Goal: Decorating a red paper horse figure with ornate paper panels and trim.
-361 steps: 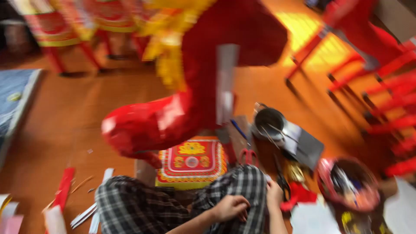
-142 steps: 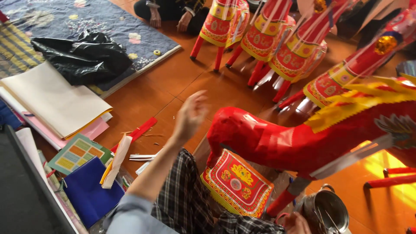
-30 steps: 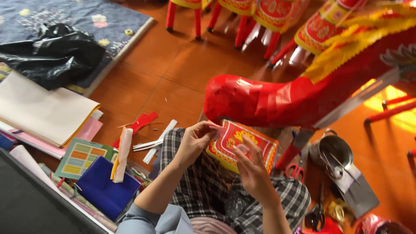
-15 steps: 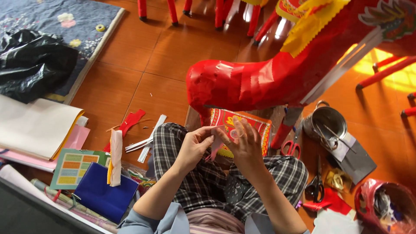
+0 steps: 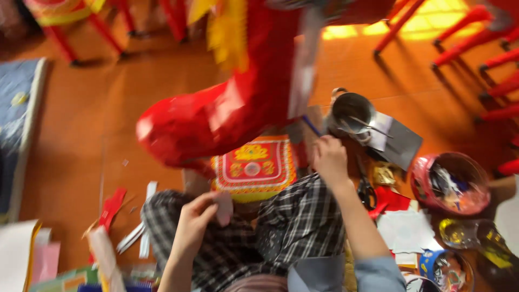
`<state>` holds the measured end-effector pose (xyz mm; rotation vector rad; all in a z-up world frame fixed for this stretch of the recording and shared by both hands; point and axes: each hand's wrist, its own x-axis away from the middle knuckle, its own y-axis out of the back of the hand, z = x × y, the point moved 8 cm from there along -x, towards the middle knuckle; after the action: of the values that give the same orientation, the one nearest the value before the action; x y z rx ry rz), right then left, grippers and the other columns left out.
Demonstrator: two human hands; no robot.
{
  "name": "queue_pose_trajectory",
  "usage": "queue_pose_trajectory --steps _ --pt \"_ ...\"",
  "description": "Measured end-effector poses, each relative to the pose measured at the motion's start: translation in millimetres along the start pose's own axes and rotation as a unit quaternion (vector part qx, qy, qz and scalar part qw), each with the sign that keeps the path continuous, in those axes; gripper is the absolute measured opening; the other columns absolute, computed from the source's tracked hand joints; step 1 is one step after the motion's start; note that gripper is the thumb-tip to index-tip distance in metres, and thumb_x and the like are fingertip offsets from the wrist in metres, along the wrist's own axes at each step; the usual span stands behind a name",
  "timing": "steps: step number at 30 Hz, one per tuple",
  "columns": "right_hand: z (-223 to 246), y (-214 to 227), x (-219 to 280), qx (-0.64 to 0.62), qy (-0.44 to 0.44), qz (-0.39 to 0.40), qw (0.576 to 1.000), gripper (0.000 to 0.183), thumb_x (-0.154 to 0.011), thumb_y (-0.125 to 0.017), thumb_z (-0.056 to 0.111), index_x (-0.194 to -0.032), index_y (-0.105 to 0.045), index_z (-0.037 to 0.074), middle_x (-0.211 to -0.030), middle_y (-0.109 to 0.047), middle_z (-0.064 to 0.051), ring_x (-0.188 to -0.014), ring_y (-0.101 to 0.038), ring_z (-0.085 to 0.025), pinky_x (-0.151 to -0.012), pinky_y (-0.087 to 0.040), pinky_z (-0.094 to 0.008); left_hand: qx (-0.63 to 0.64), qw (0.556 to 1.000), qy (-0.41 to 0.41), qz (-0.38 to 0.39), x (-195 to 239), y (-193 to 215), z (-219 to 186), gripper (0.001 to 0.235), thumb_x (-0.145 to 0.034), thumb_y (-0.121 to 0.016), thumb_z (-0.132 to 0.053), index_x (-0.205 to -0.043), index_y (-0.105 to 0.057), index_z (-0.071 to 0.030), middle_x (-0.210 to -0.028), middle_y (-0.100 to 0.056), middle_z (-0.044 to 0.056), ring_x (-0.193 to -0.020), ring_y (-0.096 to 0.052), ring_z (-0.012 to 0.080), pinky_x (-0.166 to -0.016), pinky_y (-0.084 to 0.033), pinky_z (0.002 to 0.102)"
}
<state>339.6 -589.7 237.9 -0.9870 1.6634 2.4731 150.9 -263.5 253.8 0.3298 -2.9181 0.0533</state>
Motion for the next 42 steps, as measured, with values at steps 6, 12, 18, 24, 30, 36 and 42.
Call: queue_pose_trajectory --steps 6,12,18,24,30,36,42 --pt "-190 -71 0 0.211 -0.247 0.133 0.937 0.022 -0.083 -0.068 0.032 -0.096 -0.069 0.014 -0.101 -0.063 -0.013 -0.101 -0.058 -0.038 -0.087 -0.047 -0.052 0.033 0.993 0.108 0.017 -11 -36 13 0.026 -0.083 -0.064 0.001 -0.105 -0.075 0.008 -0.101 -0.078 0.012 -0.094 -0.064 0.0154 -0.088 -0.05 0.029" --pt "-214 -90 12 0.158 -0.266 0.25 0.917 0.041 -0.09 -0.042 0.008 -0.126 -0.054 0.024 -0.103 -0.056 -0.018 -0.091 -0.064 -0.043 -0.07 -0.054 -0.055 0.047 0.98 0.194 -0.023 -32 -40 47 0.017 -0.086 -0.065 0.004 -0.098 -0.072 0.015 -0.091 -0.072 0.016 -0.082 -0.059 0.0196 -0.073 -0.048 0.033" --pt "-164 -41 30 0.065 -0.339 0.231 0.91 0.036 -0.095 -0.047 0.019 -0.128 -0.063 0.02 -0.099 -0.066 -0.02 -0.082 -0.069 -0.034 -0.071 -0.058 -0.049 0.061 0.984 0.17 0.003 -44 -41 65 0.032 -0.084 -0.065 -0.002 -0.113 -0.072 0.01 -0.1 -0.079 0.021 -0.087 -0.07 0.0247 -0.08 -0.057 0.036" --pt "-197 -114 92 -0.539 -0.555 0.05 0.632 0.047 -0.091 -0.056 0.004 -0.138 -0.053 0.006 -0.074 -0.063 -0.016 -0.04 -0.047 -0.01 -0.028 -0.022 -0.018 0.022 0.992 0.121 0.005 -44 -57 31 0.017 -0.087 -0.066 -0.007 -0.094 -0.075 0.006 -0.091 -0.07 0.003 -0.083 -0.052 0.01 -0.07 -0.046 0.027" --pt "-205 -147 93 -0.525 -0.567 0.051 0.633 0.022 -0.096 -0.049 0.012 -0.107 -0.066 0.005 -0.071 -0.052 -0.003 -0.05 -0.043 -0.006 -0.034 -0.019 -0.016 0.138 0.988 0.07 0.021 -34 -57 8 0.035 -0.087 -0.061 0.0 -0.121 -0.07 0.0 -0.108 -0.076 0.011 -0.094 -0.065 0.0153 -0.083 -0.053 0.027" --pt "-69 -4 57 -0.598 -0.45 -0.047 0.661 0.017 -0.099 -0.053 0.023 -0.116 -0.053 0.016 -0.075 -0.058 -0.004 -0.048 -0.042 -0.007 -0.04 -0.027 -0.016 0.149 0.987 -0.003 -0.057 -10 -14 -19 0.029 -0.086 -0.061 0.002 -0.112 -0.075 -0.001 -0.098 -0.076 0.009 -0.089 -0.063 0.0107 -0.079 -0.048 0.021" --pt "2 26 115 -0.672 -0.372 -0.033 0.639 0.018 -0.09 -0.06 0.007 -0.107 -0.059 0.011 -0.092 -0.062 -0.013 -0.077 -0.061 -0.018 -0.063 -0.052 -0.024 0.208 0.972 -0.034 -0.1 6 7 -29 0.025 -0.089 -0.059 -0.006 -0.109 -0.072 0.001 -0.117 -0.073 0.013 -0.101 -0.065 0.0133 -0.082 -0.051 0.022"
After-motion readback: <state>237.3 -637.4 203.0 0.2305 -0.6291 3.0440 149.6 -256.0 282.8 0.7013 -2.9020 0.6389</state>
